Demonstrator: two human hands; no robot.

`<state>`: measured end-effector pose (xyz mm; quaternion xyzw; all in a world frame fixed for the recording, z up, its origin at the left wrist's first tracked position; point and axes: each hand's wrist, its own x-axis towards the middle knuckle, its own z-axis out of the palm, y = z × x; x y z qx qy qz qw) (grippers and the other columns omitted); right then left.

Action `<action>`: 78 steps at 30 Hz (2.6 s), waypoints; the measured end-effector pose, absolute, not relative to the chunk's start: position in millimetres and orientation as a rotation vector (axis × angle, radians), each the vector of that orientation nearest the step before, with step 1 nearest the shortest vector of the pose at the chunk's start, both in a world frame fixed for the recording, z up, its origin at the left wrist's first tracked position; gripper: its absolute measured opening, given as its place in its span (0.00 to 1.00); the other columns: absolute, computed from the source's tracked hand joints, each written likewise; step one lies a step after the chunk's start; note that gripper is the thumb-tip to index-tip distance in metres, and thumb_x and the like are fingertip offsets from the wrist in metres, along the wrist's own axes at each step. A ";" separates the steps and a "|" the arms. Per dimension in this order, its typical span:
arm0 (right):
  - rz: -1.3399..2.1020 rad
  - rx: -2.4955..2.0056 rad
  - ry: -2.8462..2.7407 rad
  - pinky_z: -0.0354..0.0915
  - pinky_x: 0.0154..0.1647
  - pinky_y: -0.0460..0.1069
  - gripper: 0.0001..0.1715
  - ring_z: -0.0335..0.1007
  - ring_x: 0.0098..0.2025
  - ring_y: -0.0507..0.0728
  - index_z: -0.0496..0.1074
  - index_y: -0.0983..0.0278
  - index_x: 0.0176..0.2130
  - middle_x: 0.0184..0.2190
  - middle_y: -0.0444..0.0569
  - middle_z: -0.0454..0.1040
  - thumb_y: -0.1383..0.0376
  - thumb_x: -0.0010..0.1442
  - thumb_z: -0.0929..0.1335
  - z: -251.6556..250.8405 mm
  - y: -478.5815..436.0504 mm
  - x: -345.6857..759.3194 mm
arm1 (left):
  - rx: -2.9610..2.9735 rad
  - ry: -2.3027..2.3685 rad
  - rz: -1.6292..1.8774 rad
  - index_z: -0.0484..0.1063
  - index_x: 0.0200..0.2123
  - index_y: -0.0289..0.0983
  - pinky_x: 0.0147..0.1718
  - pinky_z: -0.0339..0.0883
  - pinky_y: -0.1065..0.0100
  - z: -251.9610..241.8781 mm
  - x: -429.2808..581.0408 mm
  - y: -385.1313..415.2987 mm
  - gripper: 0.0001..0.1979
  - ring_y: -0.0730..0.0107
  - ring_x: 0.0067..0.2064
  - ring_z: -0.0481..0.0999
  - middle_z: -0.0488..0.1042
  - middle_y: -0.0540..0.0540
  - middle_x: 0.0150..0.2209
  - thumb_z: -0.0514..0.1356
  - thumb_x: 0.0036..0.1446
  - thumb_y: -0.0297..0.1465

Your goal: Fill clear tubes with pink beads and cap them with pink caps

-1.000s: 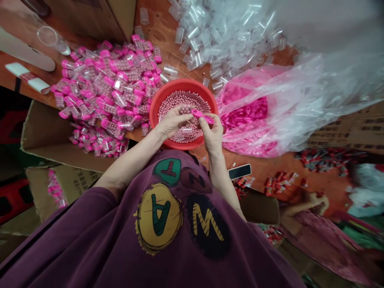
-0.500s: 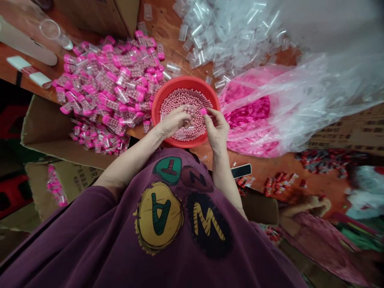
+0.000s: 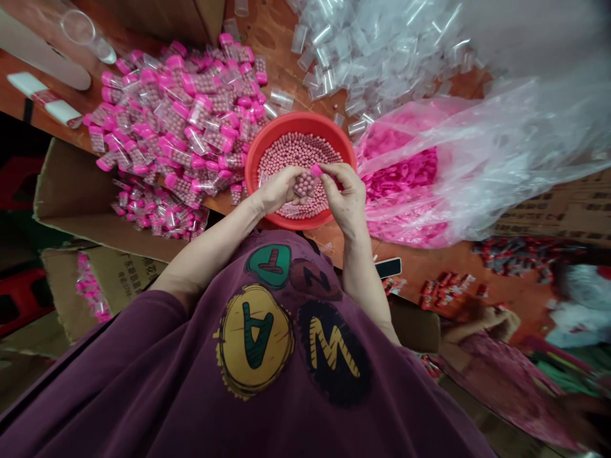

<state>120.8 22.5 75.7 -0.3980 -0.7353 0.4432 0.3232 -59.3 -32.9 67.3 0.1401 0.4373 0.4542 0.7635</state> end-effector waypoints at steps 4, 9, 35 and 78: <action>1.234 -0.995 -1.976 0.78 0.64 0.65 0.11 0.82 0.53 0.61 0.86 0.49 0.49 0.48 0.45 0.85 0.51 0.74 0.74 77.1 24.3 124.7 | 0.292 0.941 0.926 0.74 0.40 0.35 0.22 0.63 0.71 65.4 -63.3 -33.6 0.12 0.71 0.24 0.72 0.75 0.45 0.28 0.53 0.71 0.34; 1.188 -1.067 -2.007 0.76 0.68 0.68 0.07 0.81 0.55 0.63 0.87 0.49 0.47 0.49 0.45 0.85 0.53 0.71 0.76 72.1 25.1 128.6 | 0.288 0.971 0.919 0.73 0.39 0.37 0.24 0.65 0.71 60.3 -67.7 -35.3 0.13 0.70 0.25 0.73 0.74 0.46 0.27 0.56 0.72 0.40; 0.834 -0.999 -2.335 0.77 0.61 0.65 0.11 0.81 0.54 0.63 0.85 0.52 0.52 0.51 0.49 0.86 0.60 0.76 0.71 55.5 30.6 126.1 | 0.129 0.955 1.010 0.74 0.29 0.35 0.22 0.61 0.73 56.7 -65.0 -40.3 0.17 0.75 0.25 0.68 0.70 0.48 0.26 0.56 0.73 0.29; 0.865 -1.164 -2.049 0.82 0.57 0.62 0.17 0.85 0.51 0.62 0.85 0.53 0.53 0.49 0.51 0.87 0.53 0.78 0.68 79.6 -11.6 129.9 | 0.186 0.896 0.997 0.73 0.35 0.36 0.32 0.69 0.76 68.1 -53.8 -52.4 0.16 0.80 0.32 0.75 0.77 0.50 0.35 0.75 0.64 0.36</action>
